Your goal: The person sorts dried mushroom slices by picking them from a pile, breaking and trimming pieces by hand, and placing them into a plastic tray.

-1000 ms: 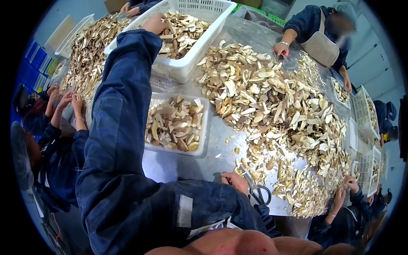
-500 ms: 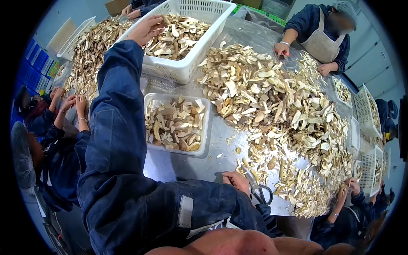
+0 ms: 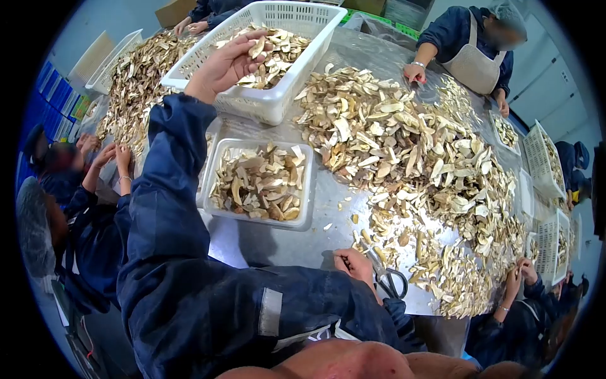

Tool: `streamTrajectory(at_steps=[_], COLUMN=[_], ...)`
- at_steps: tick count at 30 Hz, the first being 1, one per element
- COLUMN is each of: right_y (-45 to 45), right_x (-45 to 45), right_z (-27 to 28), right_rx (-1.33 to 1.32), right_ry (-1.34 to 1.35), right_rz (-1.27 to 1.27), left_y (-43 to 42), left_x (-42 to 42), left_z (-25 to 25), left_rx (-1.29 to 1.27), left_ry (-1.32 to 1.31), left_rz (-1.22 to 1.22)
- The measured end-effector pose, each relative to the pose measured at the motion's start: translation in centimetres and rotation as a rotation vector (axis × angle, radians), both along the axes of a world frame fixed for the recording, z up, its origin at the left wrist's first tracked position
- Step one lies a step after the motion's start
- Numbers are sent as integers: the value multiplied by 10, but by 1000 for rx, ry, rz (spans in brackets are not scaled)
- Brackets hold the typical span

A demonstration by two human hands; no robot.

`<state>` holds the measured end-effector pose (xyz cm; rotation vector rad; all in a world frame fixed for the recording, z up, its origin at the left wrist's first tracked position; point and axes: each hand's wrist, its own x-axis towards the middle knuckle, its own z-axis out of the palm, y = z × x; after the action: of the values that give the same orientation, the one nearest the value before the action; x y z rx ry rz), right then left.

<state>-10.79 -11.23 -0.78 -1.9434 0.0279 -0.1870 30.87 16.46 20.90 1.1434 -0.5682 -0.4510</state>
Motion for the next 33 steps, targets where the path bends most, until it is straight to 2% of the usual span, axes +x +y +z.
streamTrajectory(at_steps=[1, 4, 7, 9, 10, 12, 15, 18, 19, 23, 27, 30, 33], right_y=[0, 1, 0, -2, -6, -5, -6, -7, -11, -13, -8, -9, -11], right_x=[0, 2, 5, 7, 17, 35, 58, 67, 67, 57, 52, 49, 45], right_z=[0, 14, 43, 54, 70, 104, 131, 122, 112, 104, 104, 105, 108], right_rx=[-13, 51, 100, 61, -56, -34, -28, -82, -129, -42, 94, 183, 228], right_ry=[-9, 151, 284, 154, -4, -237, -391, -439, -445, -340, -292, -209, -118], right_rz=[3, -10, 48, 49, 54, -43, -98, -84, -88, -138, -151, -137, -122], left_y=[-10, -25, -42, -58, -64, -81, -97, -110, -107, -114, -117, -117, -116], left_x=[-19, -58, -96, -133, -149, -177, -209, -242, -245, -279, -286, -291, -293], left_z=[5, 5, -5, -9, -13, -29, -58, -72, -77, -79, -118, -117, -117], left_rx=[65, 144, 185, 232, 269, 328, 372, 266, 230, 219, 195, 299, 300], left_ry=[39, 32, 77, 155, 169, 236, 310, 515, 531, 394, 224, 58, 35], left_rz=[98, 139, 15, -75, -152, -239, -352, -335, -405, -200, -88, -22, -22])
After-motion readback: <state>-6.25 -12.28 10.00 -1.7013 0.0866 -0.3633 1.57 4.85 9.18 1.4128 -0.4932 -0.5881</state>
